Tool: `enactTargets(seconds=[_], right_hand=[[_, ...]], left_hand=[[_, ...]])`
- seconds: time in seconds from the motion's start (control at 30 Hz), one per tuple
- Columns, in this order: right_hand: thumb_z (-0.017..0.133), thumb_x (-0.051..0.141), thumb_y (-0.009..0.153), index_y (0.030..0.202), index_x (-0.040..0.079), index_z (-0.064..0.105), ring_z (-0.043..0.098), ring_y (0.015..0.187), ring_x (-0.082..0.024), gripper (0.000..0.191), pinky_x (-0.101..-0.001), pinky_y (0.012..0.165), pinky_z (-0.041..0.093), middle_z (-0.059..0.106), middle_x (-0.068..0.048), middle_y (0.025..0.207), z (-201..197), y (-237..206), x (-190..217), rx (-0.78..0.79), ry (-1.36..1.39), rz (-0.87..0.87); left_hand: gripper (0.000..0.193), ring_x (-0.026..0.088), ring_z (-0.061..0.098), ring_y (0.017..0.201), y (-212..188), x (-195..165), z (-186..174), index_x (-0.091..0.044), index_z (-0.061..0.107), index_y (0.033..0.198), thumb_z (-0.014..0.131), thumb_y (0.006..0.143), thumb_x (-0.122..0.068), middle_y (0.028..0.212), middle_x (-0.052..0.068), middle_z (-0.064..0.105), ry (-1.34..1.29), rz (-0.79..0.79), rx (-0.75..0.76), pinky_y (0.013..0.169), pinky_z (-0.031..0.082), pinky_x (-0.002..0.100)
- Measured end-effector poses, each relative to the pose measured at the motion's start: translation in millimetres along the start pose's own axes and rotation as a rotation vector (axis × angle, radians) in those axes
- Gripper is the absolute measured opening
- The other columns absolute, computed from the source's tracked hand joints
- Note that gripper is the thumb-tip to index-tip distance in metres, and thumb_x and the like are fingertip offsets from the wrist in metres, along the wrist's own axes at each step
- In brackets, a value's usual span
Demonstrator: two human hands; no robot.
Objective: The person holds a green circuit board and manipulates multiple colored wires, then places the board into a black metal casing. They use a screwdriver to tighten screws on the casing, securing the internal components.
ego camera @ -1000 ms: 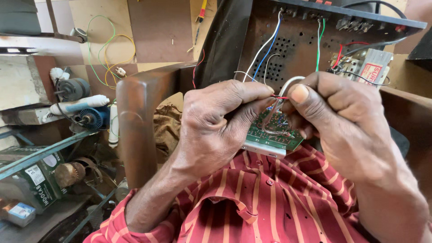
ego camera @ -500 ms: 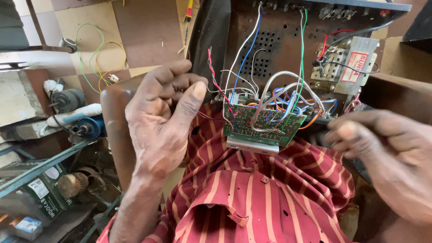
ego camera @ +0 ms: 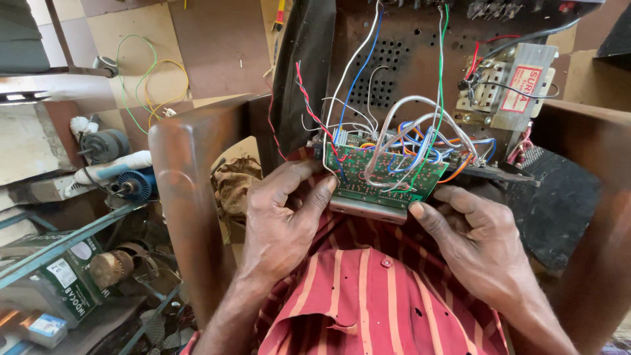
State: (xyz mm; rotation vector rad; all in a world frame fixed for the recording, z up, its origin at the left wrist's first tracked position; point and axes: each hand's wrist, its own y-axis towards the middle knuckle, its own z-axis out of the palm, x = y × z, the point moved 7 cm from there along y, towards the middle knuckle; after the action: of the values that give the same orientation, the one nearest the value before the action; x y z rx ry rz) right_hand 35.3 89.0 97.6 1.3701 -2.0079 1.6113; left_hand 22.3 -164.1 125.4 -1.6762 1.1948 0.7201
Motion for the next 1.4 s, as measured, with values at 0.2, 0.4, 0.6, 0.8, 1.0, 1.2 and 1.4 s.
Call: enactTargets(seconds=[0.2,0.4,0.6,0.8,1.0,1.2,1.4], right_hand=[[0.072,0.022,0.095,0.109,0.001,0.075,0.043,0.054,-0.005,0.026,-0.0241,0.046,0.036,0.06,-0.001,0.063,1,-2,7,-0.026,-0.047,0.046],[0.069,0.022,0.093,0.108,0.001,0.073,0.06,0.064,-0.003,0.026,-0.0213,0.055,0.051,0.075,0.001,0.074,0,-14,17,-0.018,0.03,-0.039],[0.069,0.02,0.095,0.109,0.001,0.072,0.059,0.069,-0.004,0.023,-0.0219,0.058,0.051,0.071,0.0,0.081,-3,-15,13,-0.029,0.111,-0.087],[0.069,0.014,0.095,0.113,-0.001,0.069,0.062,0.076,-0.006,0.024,-0.0228,0.064,0.053,0.073,-0.004,0.09,-2,-16,-7,-0.055,0.33,0.027],[0.067,0.011,0.096,0.119,-0.002,0.065,0.065,0.088,-0.006,0.026,-0.0224,0.076,0.056,0.073,-0.005,0.103,1,-10,-12,-0.02,0.514,-0.003],[0.068,0.007,0.096,0.12,-0.003,0.064,0.067,0.088,-0.01,0.027,-0.026,0.076,0.058,0.073,-0.008,0.103,3,-9,-14,0.001,0.626,0.024],[0.067,0.004,0.096,0.121,-0.005,0.062,0.069,0.091,-0.013,0.027,-0.0279,0.079,0.059,0.073,-0.01,0.106,6,-9,-13,0.031,0.784,0.033]], left_hand=[[0.017,0.004,0.069,0.08,0,10,0,0.0,0.075,0.107,0.074,0.093,-0.009,0.09,0.001,0.078,-0.185,-0.143,0.003,0.074,0.058,0.021],[0.015,0.004,0.067,0.079,-6,8,-6,0.002,0.076,0.104,0.076,0.091,-0.006,0.089,0.002,0.076,-0.299,-0.178,-0.011,0.072,0.056,0.02],[0.015,0.004,0.065,0.075,-6,8,-4,0.002,0.077,0.102,0.078,0.09,-0.007,0.086,0.002,0.076,-0.295,-0.225,0.018,0.069,0.054,0.019],[0.015,0.004,0.066,0.075,-5,7,0,0.003,0.075,0.102,0.078,0.09,-0.006,0.086,0.003,0.077,-0.411,-0.265,0.028,0.069,0.055,0.019],[0.014,0.003,0.065,0.073,-4,5,2,0.003,0.075,0.101,0.078,0.09,-0.006,0.083,0.003,0.076,-0.362,-0.267,0.039,0.065,0.054,0.018],[0.013,0.002,0.066,0.074,-3,3,1,0.003,0.075,0.101,0.077,0.091,-0.006,0.083,0.002,0.076,-0.348,-0.233,0.042,0.066,0.054,0.018],[0.014,0.001,0.064,0.071,-2,4,0,0.002,0.075,0.101,0.077,0.091,-0.008,0.081,0.001,0.076,-0.308,-0.244,0.054,0.064,0.053,0.018]])
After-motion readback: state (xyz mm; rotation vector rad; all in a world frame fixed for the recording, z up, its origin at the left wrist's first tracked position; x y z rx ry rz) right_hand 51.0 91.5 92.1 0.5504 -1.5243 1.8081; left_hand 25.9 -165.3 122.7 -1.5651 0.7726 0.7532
